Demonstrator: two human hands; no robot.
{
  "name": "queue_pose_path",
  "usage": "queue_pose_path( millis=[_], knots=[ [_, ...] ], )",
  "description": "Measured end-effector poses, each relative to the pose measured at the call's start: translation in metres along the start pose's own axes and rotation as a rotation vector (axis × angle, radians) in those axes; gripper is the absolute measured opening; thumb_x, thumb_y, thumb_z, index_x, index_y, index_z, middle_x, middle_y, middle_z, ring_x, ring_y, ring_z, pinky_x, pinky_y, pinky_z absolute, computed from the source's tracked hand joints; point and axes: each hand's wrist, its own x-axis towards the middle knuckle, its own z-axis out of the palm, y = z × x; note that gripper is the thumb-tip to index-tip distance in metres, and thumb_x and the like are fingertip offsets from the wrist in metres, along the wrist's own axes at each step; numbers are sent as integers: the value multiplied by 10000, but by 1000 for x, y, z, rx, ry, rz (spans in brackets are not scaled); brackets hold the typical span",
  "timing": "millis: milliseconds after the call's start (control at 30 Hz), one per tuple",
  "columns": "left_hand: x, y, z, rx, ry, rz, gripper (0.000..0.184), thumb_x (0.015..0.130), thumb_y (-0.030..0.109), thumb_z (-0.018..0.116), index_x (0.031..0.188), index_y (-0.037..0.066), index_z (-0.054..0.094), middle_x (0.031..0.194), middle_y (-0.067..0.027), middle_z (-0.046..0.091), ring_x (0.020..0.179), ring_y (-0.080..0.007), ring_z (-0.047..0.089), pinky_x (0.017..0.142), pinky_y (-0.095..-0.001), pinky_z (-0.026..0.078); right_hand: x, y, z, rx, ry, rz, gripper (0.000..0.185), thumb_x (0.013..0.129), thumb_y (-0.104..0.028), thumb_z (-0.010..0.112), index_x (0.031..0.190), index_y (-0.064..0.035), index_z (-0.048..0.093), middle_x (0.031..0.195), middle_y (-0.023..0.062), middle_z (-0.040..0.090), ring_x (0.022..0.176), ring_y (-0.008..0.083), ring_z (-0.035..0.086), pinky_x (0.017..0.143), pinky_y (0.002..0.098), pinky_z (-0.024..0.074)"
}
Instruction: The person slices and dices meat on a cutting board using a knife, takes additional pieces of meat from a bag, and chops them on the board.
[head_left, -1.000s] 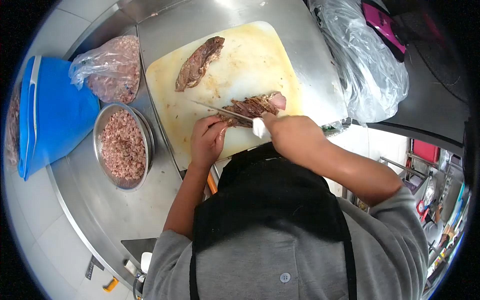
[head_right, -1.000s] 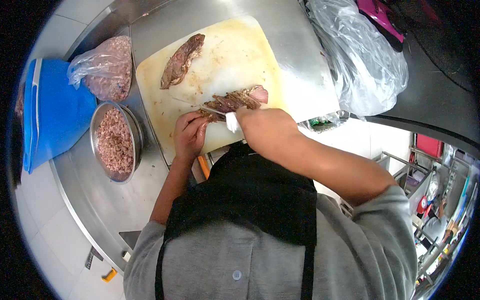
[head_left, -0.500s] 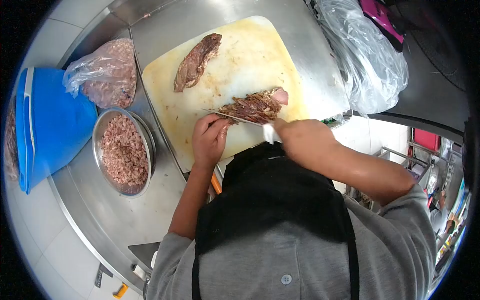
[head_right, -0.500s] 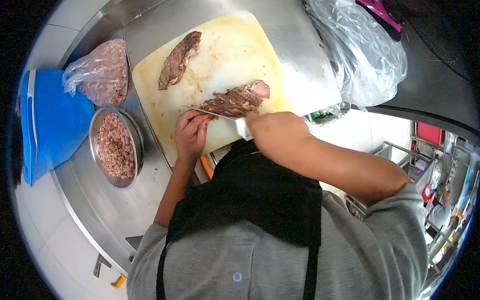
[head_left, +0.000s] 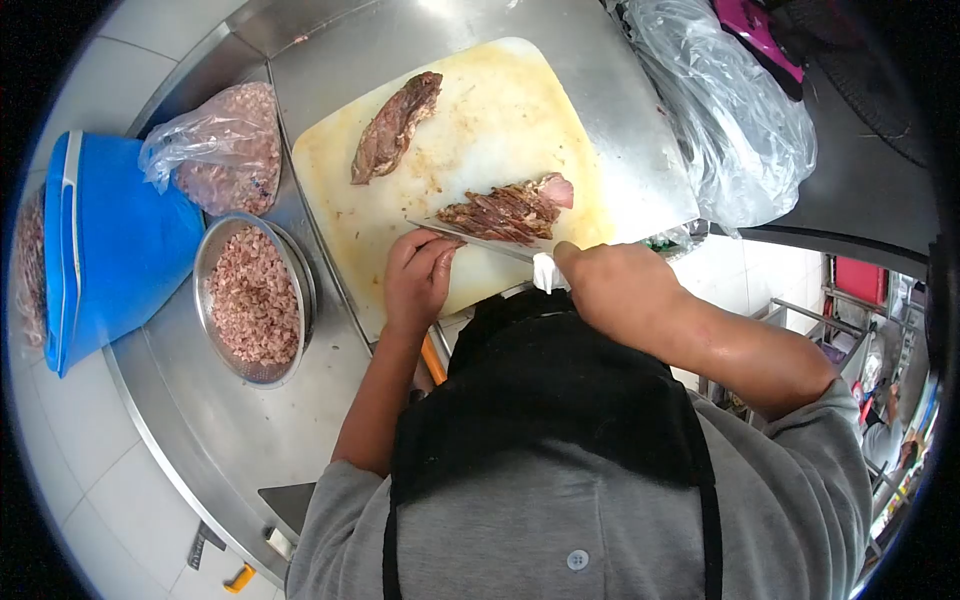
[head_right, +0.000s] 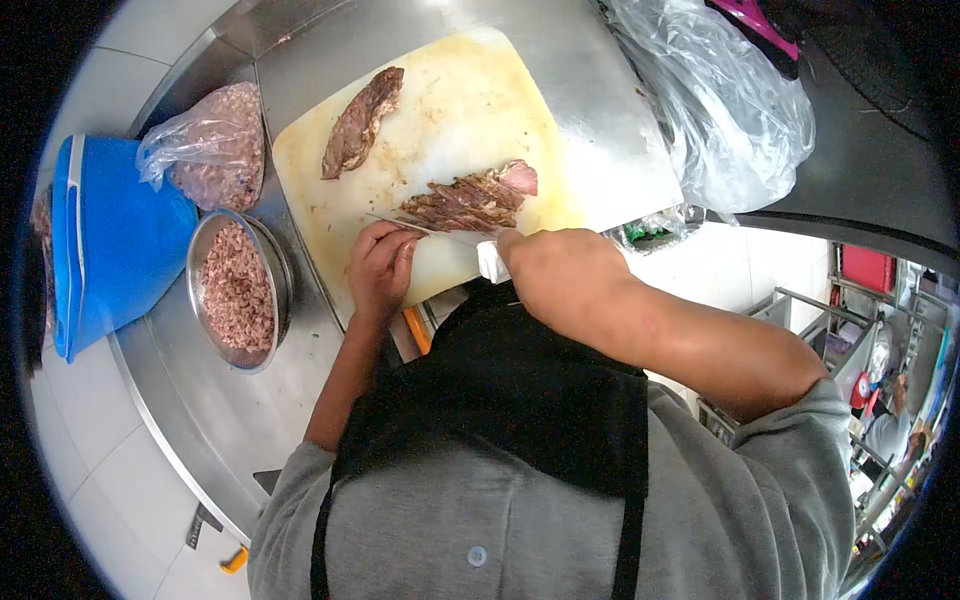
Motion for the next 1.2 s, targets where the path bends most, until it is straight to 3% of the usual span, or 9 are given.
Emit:
queue_pose_path(
  millis=[200,300,400,500,667,733,900,967,1200],
  knots=[
    [-3,-4,3,-6,13,11,156,822,-22,731,968,31,745,1028,-123,663,963,-270,657,835,-353,540,59,-12,31,120,120,-119,179,882,-93,556,1042,-16,580,832,209,707,800,405,708,707,509,559],
    [-5,-6,3,-12,42,7,154,818,-16,740,964,32,744,1028,-128,668,958,-271,661,831,-351,542,58,-16,21,122,89,-114,182,896,-93,534,1056,-21,579,861,216,709,826,405,706,717,513,554],
    [0,-2,3,-3,55,-10,156,807,-5,757,957,34,740,1027,-135,676,957,-284,667,833,-358,545,33,-7,4,58,-95,-24,182,899,-84,525,1062,-19,575,878,219,709,850,401,705,733,509,552],
    [-3,-3,3,27,45,-24,176,784,6,782,951,36,736,1024,-140,682,958,-298,672,831,-367,549,54,-6,45,130,41,-52,174,893,-69,527,1049,-9,572,867,211,708,816,404,705,714,509,559],
    [2,-1,0,-12,68,56,219,754,-22,786,959,33,732,1020,-141,683,942,-299,677,814,-367,554,48,-6,16,110,118,-150,175,883,-63,526,1043,-13,577,839,207,707,778,385,711,682,496,562],
    [0,0,1,-12,108,74,238,750,-60,761,969,28,730,1022,-142,683,934,-294,679,814,-360,552,23,-11,-8,54,-11,-17,167,911,-74,532,1048,-15,609,914,210,724,839,390,726,722,488,579],
    [0,-1,1,-10,82,83,225,760,-77,734,960,27,734,1001,-134,686,926,-284,682,814,-354,553,8,-11,-7,15,-111,17,161,911,-66,525,1040,-20,609,917,219,721,823,382,726,704,484,577],
    [-1,-3,0,2,74,78,213,765,-68,735,955,29,736,992,-130,687,919,-280,683,815,-353,553,25,-10,15,91,59,-81,159,877,-59,546,1029,-18,568,807,211,703,767,410,702,680,510,549],
    [-4,-3,1,16,19,39,208,787,-37,733,983,32,740,1029,-118,679,944,-274,662,826,-359,547,61,-7,24,118,150,-160,181,862,-59,553,1038,-19,571,813,216,702,776,410,701,694,515,550]
  ],
)
